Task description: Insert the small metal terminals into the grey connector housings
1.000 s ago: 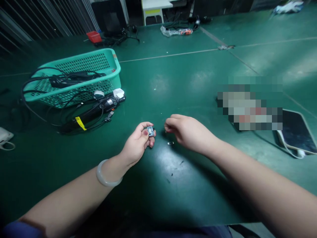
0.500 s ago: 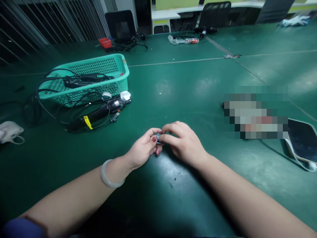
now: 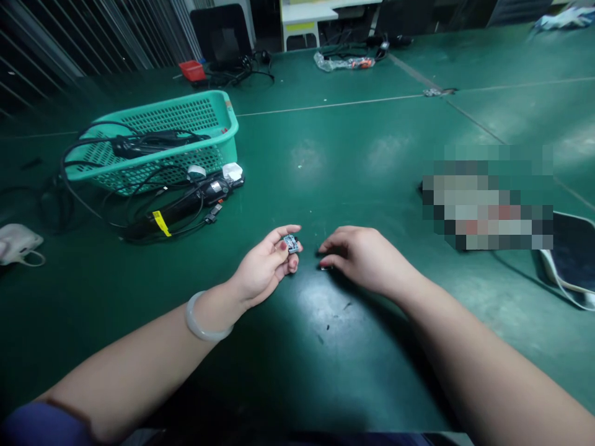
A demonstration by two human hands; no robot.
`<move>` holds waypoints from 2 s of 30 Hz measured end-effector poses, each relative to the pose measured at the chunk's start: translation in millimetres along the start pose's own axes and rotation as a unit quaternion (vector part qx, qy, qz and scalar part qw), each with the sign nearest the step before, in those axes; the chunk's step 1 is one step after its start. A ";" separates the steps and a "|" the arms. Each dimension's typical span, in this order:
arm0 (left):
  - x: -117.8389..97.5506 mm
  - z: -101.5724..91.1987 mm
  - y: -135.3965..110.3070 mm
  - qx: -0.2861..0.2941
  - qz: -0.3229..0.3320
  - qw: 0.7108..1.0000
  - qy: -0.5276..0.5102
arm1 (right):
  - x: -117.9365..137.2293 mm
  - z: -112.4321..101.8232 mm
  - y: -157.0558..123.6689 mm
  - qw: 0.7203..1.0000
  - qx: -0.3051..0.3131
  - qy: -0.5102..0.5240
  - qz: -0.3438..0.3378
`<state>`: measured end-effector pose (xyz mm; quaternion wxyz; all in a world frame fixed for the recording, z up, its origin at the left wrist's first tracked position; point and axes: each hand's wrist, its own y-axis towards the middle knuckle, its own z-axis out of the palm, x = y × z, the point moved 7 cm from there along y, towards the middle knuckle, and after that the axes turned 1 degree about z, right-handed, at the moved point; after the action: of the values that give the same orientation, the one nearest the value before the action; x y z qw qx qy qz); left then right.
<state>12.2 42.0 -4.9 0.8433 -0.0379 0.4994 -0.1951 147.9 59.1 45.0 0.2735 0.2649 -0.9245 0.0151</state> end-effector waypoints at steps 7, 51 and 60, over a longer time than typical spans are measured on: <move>0.0 -6.2 3.7 -0.043 0.005 0.999 -0.029 | -4.5 22.8 2.8 0.996 0.087 0.005 -0.005; -3.1 -10.2 2.5 -0.094 0.046 0.994 0.037 | -8.4 18.4 4.5 0.992 -0.026 -0.121 0.021; -1.9 -10.3 1.7 -0.098 0.041 0.991 0.076 | -6.3 1.3 2.7 0.983 -0.085 -0.162 0.012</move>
<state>3.1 45.6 -8.9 0.8023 -0.0847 0.5801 -0.1127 150.3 64.2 41.0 0.1413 0.2287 -0.9576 -0.1036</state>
